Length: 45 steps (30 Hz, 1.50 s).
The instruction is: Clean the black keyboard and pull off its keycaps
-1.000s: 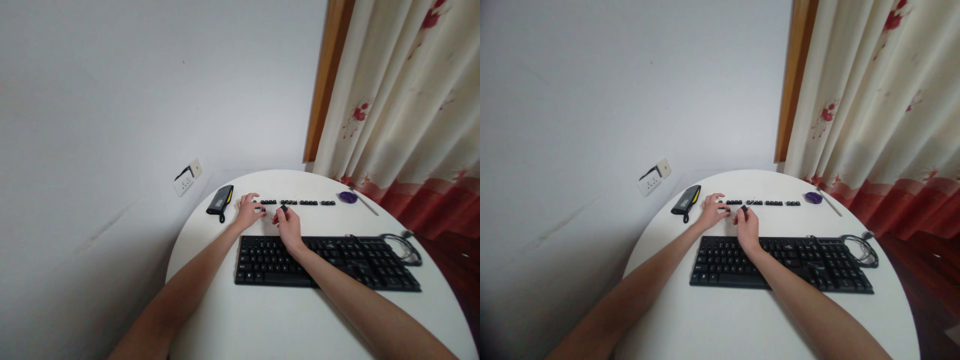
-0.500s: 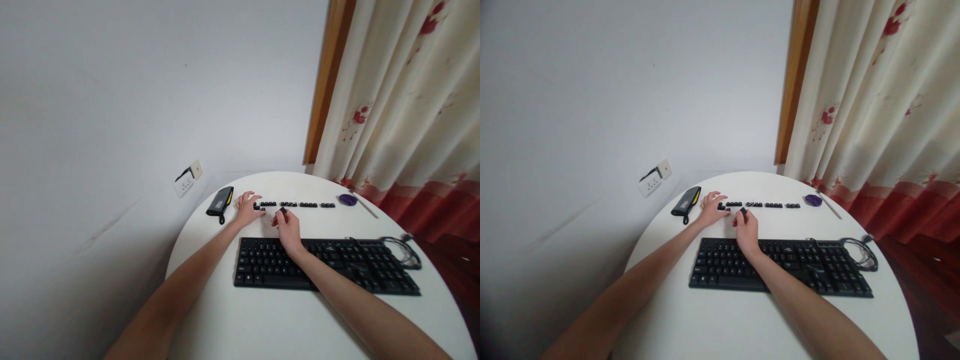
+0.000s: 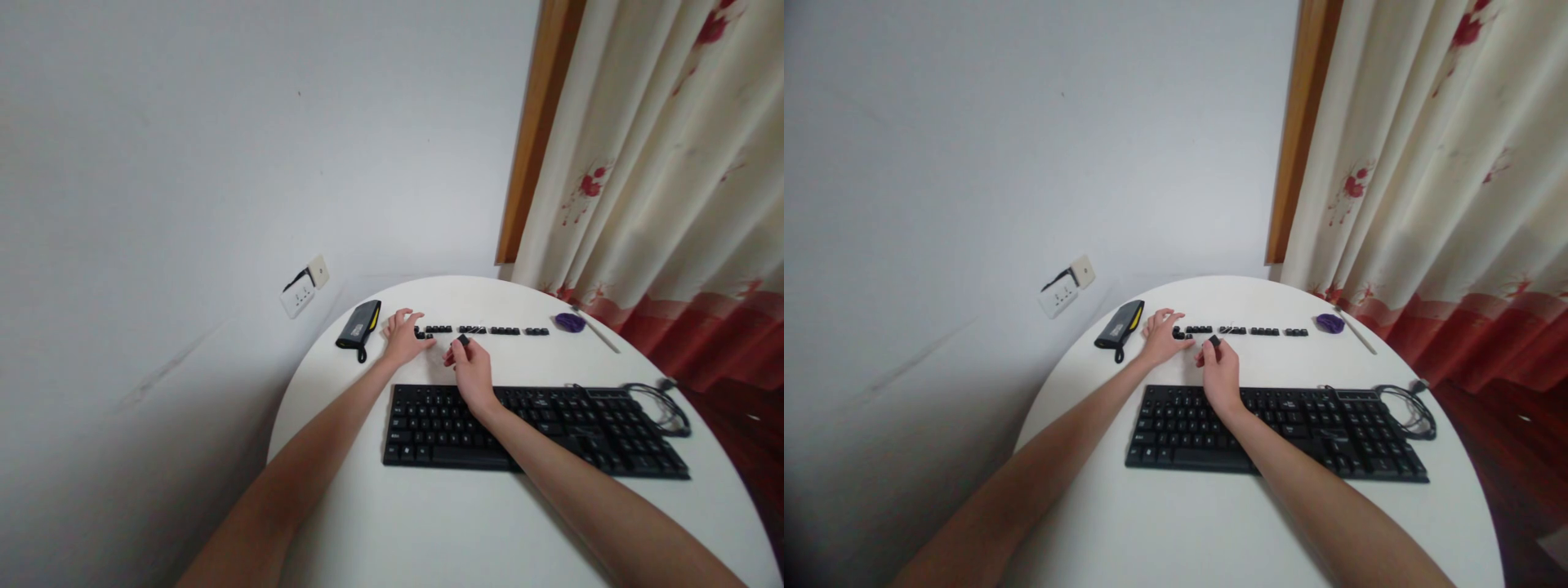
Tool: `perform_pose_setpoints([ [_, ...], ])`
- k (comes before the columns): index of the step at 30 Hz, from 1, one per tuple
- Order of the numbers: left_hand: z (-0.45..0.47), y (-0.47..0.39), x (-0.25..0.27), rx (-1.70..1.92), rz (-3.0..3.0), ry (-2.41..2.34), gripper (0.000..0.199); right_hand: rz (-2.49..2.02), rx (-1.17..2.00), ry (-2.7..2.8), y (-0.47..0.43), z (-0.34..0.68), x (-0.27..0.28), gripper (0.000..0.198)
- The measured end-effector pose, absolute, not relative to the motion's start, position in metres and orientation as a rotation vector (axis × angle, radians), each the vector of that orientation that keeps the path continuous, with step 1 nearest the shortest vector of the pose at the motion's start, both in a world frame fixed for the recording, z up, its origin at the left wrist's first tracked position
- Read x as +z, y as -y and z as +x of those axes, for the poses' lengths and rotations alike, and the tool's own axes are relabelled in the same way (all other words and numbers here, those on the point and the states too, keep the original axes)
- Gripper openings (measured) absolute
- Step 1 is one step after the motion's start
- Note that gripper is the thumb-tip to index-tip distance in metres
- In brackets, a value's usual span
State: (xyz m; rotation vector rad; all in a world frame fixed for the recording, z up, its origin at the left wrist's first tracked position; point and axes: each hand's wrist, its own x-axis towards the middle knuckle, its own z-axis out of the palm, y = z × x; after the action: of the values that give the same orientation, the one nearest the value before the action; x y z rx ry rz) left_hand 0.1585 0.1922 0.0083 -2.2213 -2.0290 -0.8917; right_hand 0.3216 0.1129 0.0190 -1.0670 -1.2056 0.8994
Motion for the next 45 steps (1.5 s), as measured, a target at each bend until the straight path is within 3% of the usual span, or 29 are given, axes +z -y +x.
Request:
perform_pose_setpoints([
  [45, 0.1603, -0.196, 0.0044, -0.804, -2.14, 2.115, 0.073, -1.057, 0.878, 1.237, -0.1131, 0.322, 0.0182, 0.034],
])
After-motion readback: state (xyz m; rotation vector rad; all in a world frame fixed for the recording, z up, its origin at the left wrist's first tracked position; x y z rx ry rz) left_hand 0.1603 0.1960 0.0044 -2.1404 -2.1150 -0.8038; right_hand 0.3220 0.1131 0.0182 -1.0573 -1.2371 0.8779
